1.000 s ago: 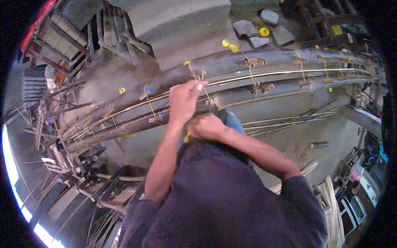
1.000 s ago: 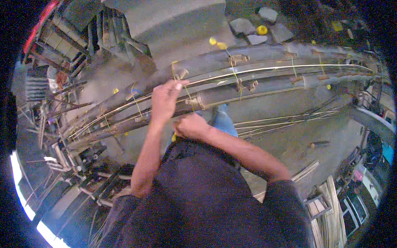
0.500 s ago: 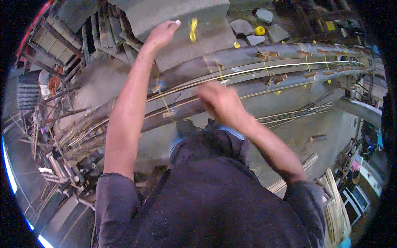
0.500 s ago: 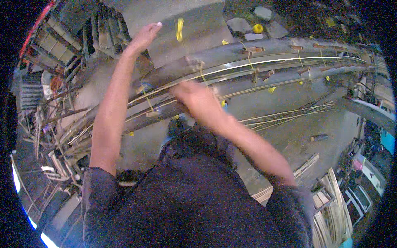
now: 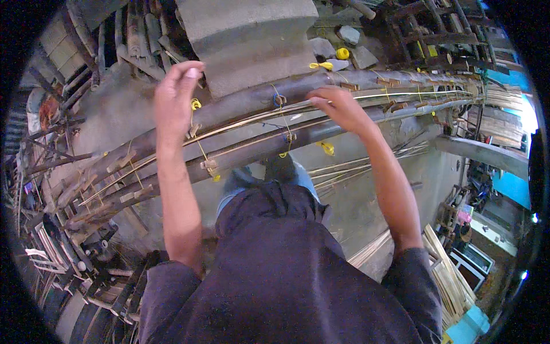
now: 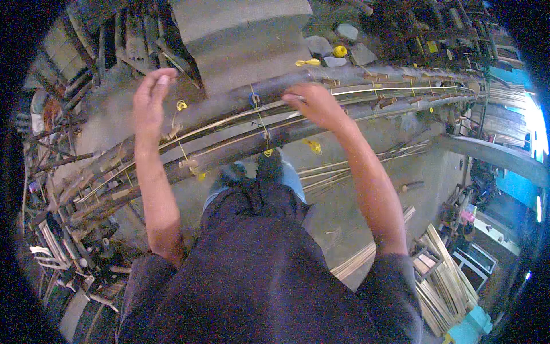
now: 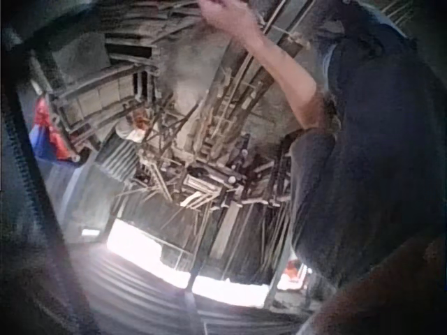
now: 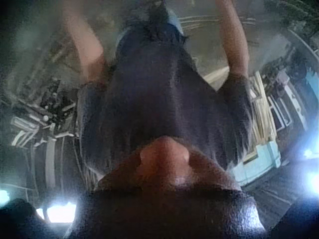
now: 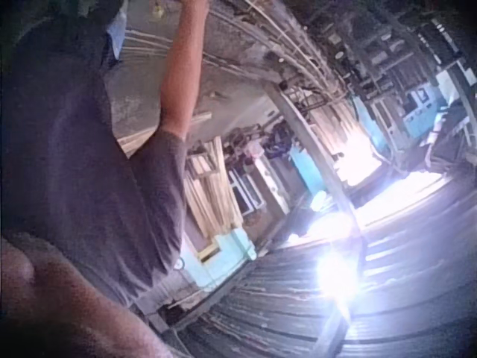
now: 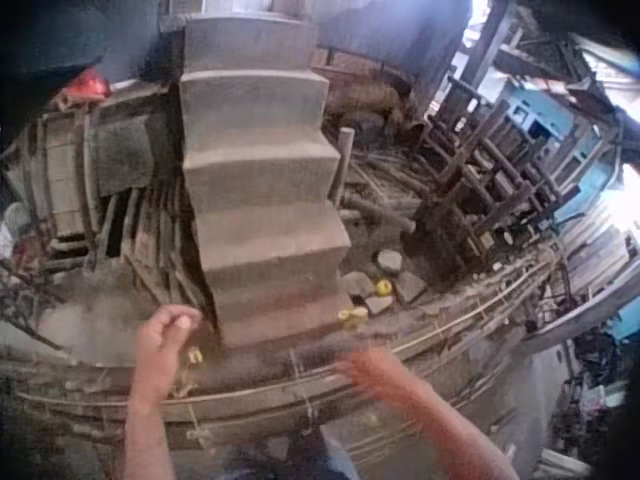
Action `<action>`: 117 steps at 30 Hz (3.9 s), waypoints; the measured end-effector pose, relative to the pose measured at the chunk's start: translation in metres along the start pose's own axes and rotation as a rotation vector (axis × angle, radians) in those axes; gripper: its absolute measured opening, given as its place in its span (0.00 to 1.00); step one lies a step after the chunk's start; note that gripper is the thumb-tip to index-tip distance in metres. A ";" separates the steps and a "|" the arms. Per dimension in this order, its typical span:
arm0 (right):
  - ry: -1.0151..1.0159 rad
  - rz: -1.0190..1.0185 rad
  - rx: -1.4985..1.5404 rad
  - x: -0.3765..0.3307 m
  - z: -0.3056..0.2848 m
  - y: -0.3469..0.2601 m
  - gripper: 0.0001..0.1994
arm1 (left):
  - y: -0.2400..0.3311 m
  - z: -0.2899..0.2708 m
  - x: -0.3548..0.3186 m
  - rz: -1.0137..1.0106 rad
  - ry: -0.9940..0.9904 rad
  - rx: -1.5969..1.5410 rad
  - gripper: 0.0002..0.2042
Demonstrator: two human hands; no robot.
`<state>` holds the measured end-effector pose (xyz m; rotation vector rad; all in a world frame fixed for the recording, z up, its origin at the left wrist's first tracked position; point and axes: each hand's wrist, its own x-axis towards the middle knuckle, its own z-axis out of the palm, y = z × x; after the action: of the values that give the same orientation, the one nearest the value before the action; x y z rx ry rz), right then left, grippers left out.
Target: The person repeatedly ties thin bamboo sticks to a horizontal metal frame using yellow string. They pull string from a spool, wrap it around the sticks and frame, and secure it with knots. The person works along the length of the frame, handling the sticks and string by hand.
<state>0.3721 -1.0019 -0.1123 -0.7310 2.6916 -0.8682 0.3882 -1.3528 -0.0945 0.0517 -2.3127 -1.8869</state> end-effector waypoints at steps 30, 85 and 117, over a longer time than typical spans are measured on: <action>-0.295 0.231 -0.353 0.141 0.066 -0.013 0.21 | -0.039 0.131 -0.081 0.170 -0.075 0.713 0.07; -0.349 -0.706 -0.343 0.116 0.089 -0.316 0.05 | -0.102 -0.030 -0.116 0.095 0.145 0.311 0.09; -0.397 -0.351 0.543 -0.010 0.162 -0.224 0.13 | -0.082 -0.044 -0.103 0.218 -0.036 0.744 0.04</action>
<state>0.5248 -1.2325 -0.1076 -1.1070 1.8855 -1.2978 0.4906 -1.3993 -0.1767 -0.1435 -2.7675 -0.8624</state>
